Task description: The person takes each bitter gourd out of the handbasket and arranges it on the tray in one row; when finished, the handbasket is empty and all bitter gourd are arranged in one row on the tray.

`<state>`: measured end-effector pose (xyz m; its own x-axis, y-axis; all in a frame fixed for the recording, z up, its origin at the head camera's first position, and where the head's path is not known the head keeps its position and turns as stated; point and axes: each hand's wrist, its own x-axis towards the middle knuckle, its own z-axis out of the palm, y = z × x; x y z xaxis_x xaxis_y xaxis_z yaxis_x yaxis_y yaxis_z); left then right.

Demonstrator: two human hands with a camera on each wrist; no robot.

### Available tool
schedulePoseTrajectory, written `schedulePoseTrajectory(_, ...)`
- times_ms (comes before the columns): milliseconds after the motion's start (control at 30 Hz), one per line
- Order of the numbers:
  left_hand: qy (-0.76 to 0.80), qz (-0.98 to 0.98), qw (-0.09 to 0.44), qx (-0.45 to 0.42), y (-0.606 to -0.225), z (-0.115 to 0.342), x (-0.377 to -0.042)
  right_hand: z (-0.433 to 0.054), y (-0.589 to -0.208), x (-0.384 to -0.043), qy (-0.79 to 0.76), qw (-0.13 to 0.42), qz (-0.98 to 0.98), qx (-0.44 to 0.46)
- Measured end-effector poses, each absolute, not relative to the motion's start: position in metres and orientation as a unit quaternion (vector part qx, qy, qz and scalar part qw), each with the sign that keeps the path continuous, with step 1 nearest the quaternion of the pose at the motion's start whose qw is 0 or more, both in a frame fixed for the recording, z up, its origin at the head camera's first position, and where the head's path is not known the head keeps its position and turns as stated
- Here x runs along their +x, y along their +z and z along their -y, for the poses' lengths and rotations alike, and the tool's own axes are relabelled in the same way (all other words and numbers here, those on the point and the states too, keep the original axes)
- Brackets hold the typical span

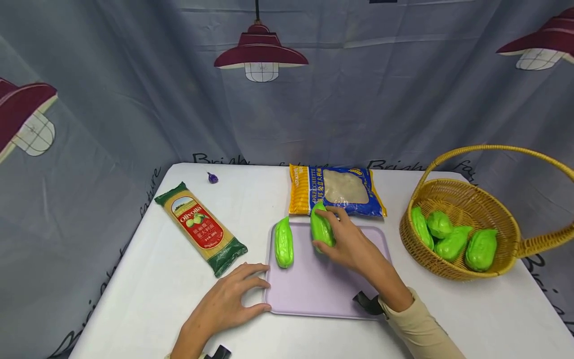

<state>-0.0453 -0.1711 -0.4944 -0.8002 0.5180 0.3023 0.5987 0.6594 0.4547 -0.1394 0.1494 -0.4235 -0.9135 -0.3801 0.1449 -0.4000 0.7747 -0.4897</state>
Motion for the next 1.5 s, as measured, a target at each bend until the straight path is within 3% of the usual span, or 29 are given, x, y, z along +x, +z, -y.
schedulePoseTrajectory(500,-0.275,0.905,0.085,-0.314,-0.495,0.17,-0.045,-0.127,-0.439,-0.131,0.262,-0.002,0.935,0.238)
schedulePoseTrajectory(1000,-0.271,0.91,0.064,-0.308,-0.491,0.171,-0.045,-0.118,-0.45,-0.128,0.264,-0.025,0.933,0.241)
schedulePoseTrajectory(1500,-0.27,0.907,0.071,-0.315,-0.491,0.171,-0.046,-0.117,-0.451,-0.125,0.271,-0.018,0.934,0.231)
